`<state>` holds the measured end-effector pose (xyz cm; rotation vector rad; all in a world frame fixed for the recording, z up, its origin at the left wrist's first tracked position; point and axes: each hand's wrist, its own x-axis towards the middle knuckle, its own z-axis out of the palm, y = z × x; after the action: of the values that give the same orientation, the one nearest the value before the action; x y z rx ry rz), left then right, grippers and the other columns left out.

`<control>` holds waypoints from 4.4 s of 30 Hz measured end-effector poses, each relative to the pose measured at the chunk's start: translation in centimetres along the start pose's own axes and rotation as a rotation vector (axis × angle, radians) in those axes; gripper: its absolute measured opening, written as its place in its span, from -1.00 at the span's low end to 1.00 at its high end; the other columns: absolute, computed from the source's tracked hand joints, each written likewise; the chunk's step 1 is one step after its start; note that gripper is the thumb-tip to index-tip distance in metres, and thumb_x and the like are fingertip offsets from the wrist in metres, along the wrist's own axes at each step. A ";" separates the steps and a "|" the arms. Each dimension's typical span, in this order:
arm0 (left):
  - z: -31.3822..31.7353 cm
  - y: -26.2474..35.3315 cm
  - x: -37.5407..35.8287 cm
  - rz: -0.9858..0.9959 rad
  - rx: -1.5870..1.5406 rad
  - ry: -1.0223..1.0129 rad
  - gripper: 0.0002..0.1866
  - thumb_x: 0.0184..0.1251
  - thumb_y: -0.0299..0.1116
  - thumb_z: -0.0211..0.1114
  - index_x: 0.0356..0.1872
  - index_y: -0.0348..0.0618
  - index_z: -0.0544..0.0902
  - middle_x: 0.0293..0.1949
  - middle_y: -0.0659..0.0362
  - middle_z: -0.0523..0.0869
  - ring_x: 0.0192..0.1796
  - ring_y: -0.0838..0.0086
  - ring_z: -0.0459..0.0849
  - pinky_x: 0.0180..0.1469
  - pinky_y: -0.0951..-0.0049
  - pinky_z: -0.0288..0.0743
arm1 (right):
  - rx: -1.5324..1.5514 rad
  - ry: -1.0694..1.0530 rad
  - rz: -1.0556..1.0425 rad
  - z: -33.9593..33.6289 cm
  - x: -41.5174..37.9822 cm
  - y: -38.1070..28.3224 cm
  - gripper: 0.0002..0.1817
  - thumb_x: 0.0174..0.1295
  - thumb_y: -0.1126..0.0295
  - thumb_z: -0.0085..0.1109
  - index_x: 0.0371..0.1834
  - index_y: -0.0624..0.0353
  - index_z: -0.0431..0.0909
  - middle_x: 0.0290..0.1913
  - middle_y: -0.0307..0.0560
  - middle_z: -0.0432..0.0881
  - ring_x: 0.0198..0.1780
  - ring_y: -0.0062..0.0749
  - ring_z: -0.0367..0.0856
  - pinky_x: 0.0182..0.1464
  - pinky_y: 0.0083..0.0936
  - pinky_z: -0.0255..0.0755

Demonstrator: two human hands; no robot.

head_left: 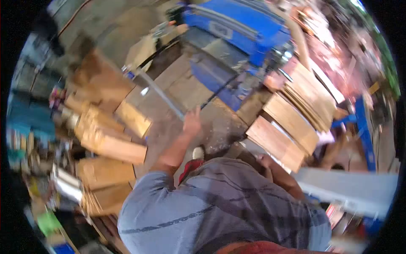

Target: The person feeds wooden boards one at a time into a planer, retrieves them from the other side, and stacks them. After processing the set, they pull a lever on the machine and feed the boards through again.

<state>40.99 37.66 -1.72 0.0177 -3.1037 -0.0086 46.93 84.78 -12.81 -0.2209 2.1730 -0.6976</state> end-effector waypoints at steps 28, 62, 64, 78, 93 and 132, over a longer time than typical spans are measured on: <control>24.1 -37.5 -33.7 -0.425 -0.913 -0.081 -0.73 0.40 -0.23 0.15 -0.02 -0.13 0.61 -0.14 0.18 0.71 -0.05 0.33 0.63 0.11 0.24 0.46 | -0.344 0.527 -0.744 3.3 19.6 -51.7 -0.32 0.21 0.18 0.26 0.37 0.17 0.27 0.24 0.27 0.44 0.26 0.09 0.43 0.31 -0.18 0.29; 16.7 -85.6 -1.2 -0.195 -0.775 -0.289 -0.58 0.31 -0.16 0.23 0.01 -0.32 0.61 -0.17 -0.06 0.72 -0.09 0.30 0.68 -0.02 0.33 0.52 | -0.128 0.081 -0.145 2.3 45.0 -76.2 -0.45 -0.05 0.13 0.28 0.08 0.01 0.51 -0.15 0.16 0.68 -0.09 0.07 0.66 -0.04 -0.10 0.52; 15.5 -86.4 5.4 -0.469 -0.902 -0.497 -0.52 0.31 -0.11 0.26 0.06 -0.33 0.58 -0.02 -0.16 0.69 0.09 0.17 0.65 0.13 0.27 0.50 | -0.126 0.179 -0.133 2.5 44.6 -76.7 -0.48 -0.06 0.18 0.28 0.05 0.01 0.50 -0.15 0.15 0.68 -0.10 0.12 0.65 -0.05 -0.09 0.51; 18.9 -94.3 41.4 0.191 -0.863 -0.735 -0.70 0.32 -0.21 0.32 -0.11 -0.24 0.67 -0.37 0.22 0.71 -0.35 0.57 0.58 -0.25 0.48 0.52 | -0.275 0.934 0.534 11.0 40.8 -86.3 -0.35 0.12 0.24 0.25 0.32 0.10 0.32 0.42 0.12 0.26 0.47 0.09 0.16 0.45 0.06 0.05; 3.3 -69.6 37.0 0.792 -0.716 -0.249 -0.49 0.25 -0.28 0.29 0.22 -0.20 0.47 0.24 -0.15 0.49 0.39 -0.02 0.32 0.42 0.11 0.18 | 0.541 0.731 0.971 36.7 29.4 -75.6 -0.29 0.08 -0.04 0.30 0.28 0.10 0.48 0.13 0.28 0.58 0.20 0.09 0.52 0.26 -0.24 0.42; -0.5 -0.7 25.0 1.602 -0.955 -0.317 -0.83 0.29 -0.28 0.22 -0.20 -0.10 0.65 -0.22 0.10 0.72 -0.12 0.15 0.64 -0.01 0.15 0.41 | 0.855 0.748 1.028 29.3 6.3 -46.1 -0.36 0.17 0.02 0.26 0.25 0.16 0.48 -0.11 0.07 0.72 -0.08 -0.14 0.66 0.00 -0.31 0.50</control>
<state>16.00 36.69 -0.30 -2.3570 -2.0117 -1.3590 61.55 32.16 -6.41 1.6837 1.9781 -1.0585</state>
